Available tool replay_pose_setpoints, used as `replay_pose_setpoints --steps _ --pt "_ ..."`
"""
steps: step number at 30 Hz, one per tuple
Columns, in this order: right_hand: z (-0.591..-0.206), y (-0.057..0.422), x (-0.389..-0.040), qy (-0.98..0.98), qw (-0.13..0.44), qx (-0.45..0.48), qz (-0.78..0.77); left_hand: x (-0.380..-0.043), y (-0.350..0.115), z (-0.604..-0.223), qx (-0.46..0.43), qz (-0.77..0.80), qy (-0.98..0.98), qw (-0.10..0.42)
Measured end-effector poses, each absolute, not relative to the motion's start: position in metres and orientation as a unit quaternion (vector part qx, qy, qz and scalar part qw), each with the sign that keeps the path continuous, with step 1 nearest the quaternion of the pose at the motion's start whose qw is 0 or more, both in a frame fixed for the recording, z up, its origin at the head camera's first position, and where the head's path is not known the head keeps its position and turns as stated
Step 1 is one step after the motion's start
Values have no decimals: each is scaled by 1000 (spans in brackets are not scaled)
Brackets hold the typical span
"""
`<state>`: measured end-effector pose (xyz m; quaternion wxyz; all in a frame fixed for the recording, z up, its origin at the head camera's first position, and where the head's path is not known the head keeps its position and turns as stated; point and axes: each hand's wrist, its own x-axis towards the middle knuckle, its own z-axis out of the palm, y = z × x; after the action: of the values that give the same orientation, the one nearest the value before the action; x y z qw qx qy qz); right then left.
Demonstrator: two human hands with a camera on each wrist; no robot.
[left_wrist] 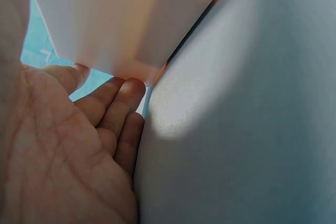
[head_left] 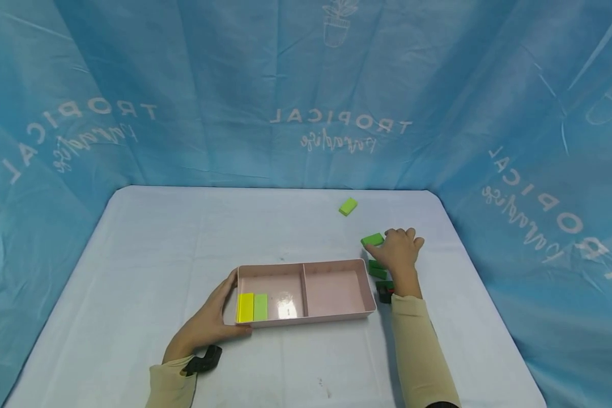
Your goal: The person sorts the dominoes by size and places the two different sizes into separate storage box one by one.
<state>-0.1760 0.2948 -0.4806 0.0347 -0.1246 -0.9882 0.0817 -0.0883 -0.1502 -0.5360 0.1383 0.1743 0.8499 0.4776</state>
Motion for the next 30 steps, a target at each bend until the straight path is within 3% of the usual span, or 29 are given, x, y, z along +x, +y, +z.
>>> replay_pose_setpoints --steps 30 --pt "-499 291 -184 -987 9 -137 86 -87 -150 -536 179 471 854 129"
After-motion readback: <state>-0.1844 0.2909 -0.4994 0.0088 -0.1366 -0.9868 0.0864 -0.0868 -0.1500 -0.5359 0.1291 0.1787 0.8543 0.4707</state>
